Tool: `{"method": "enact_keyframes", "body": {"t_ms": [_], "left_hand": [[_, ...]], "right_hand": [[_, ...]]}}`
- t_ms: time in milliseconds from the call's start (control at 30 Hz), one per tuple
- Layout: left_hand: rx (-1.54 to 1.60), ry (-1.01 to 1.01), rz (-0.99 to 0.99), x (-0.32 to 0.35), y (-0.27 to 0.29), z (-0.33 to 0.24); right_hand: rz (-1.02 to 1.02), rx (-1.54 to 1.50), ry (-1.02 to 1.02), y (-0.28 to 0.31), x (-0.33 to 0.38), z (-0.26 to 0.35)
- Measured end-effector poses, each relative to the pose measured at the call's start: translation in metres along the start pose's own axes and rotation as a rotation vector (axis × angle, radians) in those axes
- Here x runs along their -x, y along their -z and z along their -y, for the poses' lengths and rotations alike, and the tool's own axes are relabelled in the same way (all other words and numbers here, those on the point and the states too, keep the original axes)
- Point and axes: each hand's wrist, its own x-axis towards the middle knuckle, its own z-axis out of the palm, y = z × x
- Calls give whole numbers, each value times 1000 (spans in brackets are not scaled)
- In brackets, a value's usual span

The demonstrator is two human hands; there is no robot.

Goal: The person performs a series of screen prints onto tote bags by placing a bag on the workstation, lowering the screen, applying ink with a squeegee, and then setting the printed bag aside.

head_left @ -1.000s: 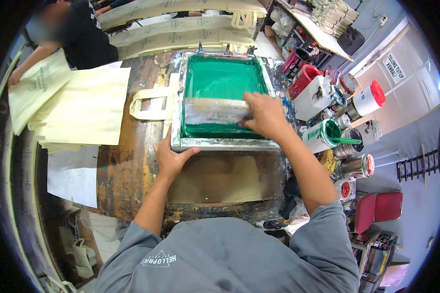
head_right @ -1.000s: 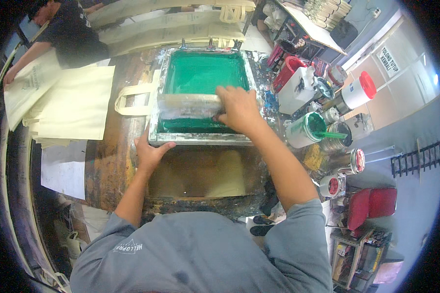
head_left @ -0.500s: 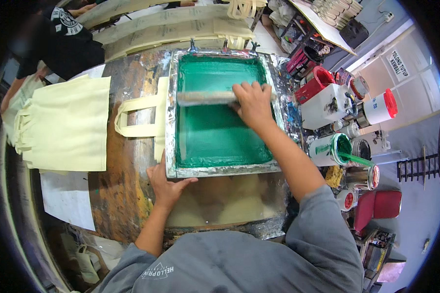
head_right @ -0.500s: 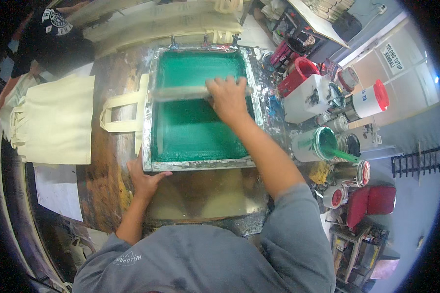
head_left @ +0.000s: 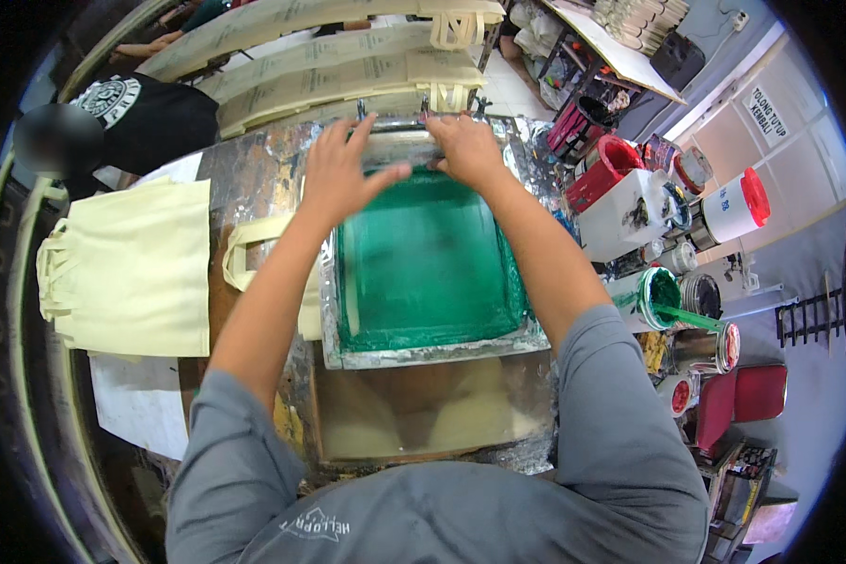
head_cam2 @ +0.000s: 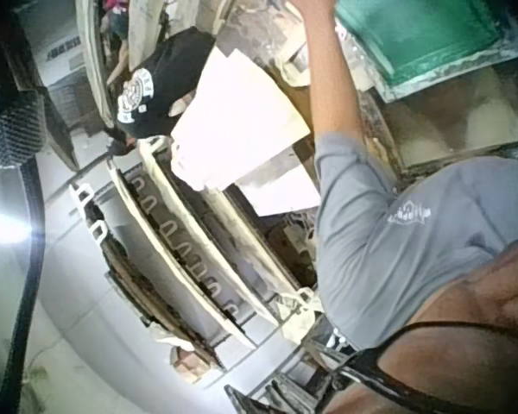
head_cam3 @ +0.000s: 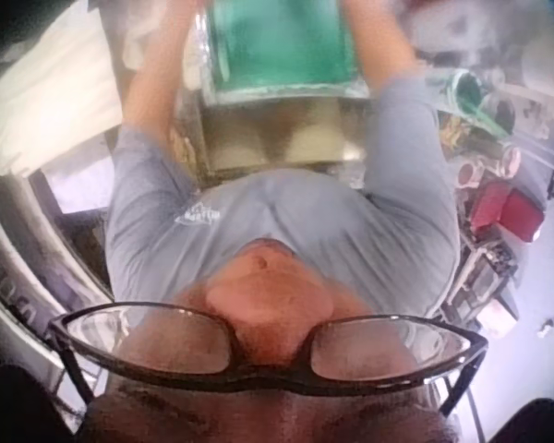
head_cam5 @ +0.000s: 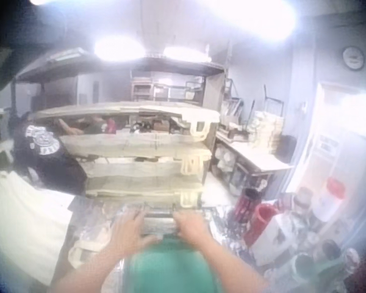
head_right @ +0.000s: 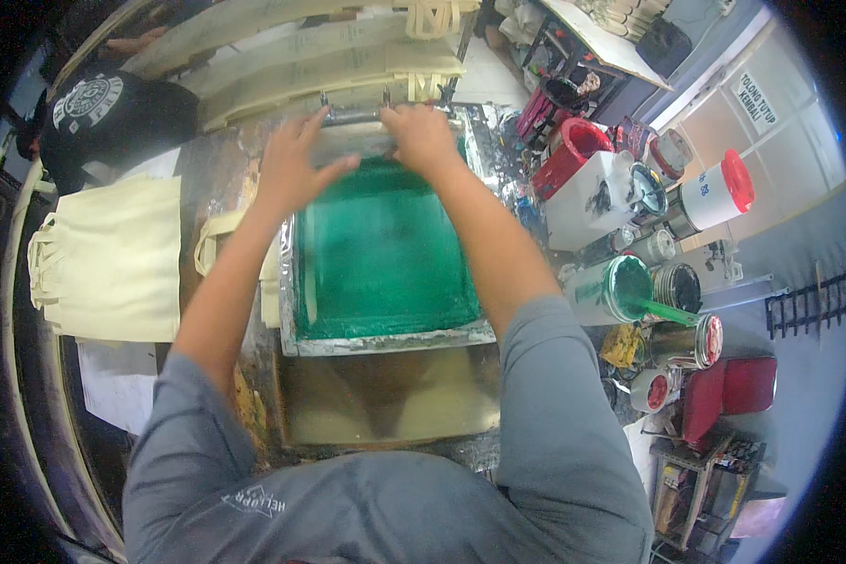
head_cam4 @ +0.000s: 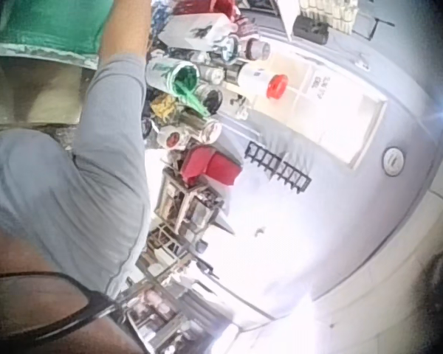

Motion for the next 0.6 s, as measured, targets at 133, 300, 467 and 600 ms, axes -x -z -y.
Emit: {"method": "enact_keyframes", "body": {"t_ms": [133, 300, 467, 600], "left_hand": [[-195, 62, 184, -18, -46, 15], [-187, -26, 46, 35, -28, -6], [-156, -53, 0, 101, 18, -55], [-88, -26, 95, 152, 64, -101]], "right_hand": [[46, -24, 13, 7, 12, 4], [10, -51, 49, 21, 59, 27], [111, -76, 22, 65, 130, 76], [281, -138, -29, 100, 194, 112]]}}
